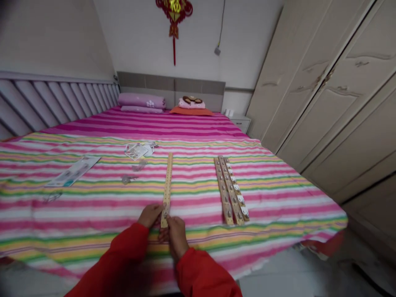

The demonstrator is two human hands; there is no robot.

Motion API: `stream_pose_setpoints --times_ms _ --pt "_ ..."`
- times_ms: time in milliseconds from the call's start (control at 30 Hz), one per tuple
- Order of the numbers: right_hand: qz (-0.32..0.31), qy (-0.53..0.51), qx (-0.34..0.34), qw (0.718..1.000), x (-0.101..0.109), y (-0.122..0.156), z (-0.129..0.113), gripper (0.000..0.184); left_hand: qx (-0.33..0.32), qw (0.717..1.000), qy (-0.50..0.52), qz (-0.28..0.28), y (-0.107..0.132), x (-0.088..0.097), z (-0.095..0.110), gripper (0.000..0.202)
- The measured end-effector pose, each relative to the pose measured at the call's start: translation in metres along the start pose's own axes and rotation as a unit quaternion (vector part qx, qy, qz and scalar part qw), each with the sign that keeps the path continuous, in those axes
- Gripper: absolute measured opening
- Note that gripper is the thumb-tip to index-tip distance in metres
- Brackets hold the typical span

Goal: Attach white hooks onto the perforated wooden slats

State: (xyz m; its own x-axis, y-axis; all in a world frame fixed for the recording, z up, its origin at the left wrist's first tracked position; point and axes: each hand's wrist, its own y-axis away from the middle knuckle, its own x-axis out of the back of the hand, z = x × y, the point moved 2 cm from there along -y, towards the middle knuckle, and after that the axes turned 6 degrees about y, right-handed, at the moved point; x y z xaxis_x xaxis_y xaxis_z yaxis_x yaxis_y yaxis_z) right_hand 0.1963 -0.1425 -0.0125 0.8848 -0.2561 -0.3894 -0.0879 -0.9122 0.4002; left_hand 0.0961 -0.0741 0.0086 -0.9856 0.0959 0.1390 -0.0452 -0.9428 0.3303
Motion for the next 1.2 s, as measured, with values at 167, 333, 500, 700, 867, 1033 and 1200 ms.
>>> stream_pose_setpoints --times_ms 167,333,500,700,867,1033,1200 --pt "0.008 0.02 0.011 1.0 0.0 -0.002 0.0 0.043 -0.014 0.998 -0.067 0.008 -0.001 -0.001 0.003 0.042" --pt "0.01 0.022 0.029 0.999 -0.001 -0.002 0.001 0.041 -0.023 0.997 -0.076 0.024 0.003 -0.002 0.004 0.041" --pt "-0.011 -0.005 0.029 1.0 0.001 0.001 0.002 0.038 0.004 0.999 -0.049 0.011 0.007 -0.002 0.007 0.04" --pt "-0.03 -0.008 0.009 0.999 0.007 0.003 0.005 0.044 0.034 0.999 -0.02 -0.012 0.009 0.005 0.005 0.037" --pt "-0.021 0.059 0.018 0.998 0.023 0.007 0.008 0.05 0.019 0.999 0.027 -0.006 0.01 0.033 0.003 0.037" --pt "0.007 0.092 0.098 0.991 0.036 0.009 -0.002 0.05 -0.093 0.99 0.067 0.078 -0.014 0.079 0.008 0.039" --pt "0.012 0.142 0.171 0.975 0.034 0.009 -0.026 0.041 -0.186 0.942 -0.015 0.277 -0.052 0.127 0.022 0.035"
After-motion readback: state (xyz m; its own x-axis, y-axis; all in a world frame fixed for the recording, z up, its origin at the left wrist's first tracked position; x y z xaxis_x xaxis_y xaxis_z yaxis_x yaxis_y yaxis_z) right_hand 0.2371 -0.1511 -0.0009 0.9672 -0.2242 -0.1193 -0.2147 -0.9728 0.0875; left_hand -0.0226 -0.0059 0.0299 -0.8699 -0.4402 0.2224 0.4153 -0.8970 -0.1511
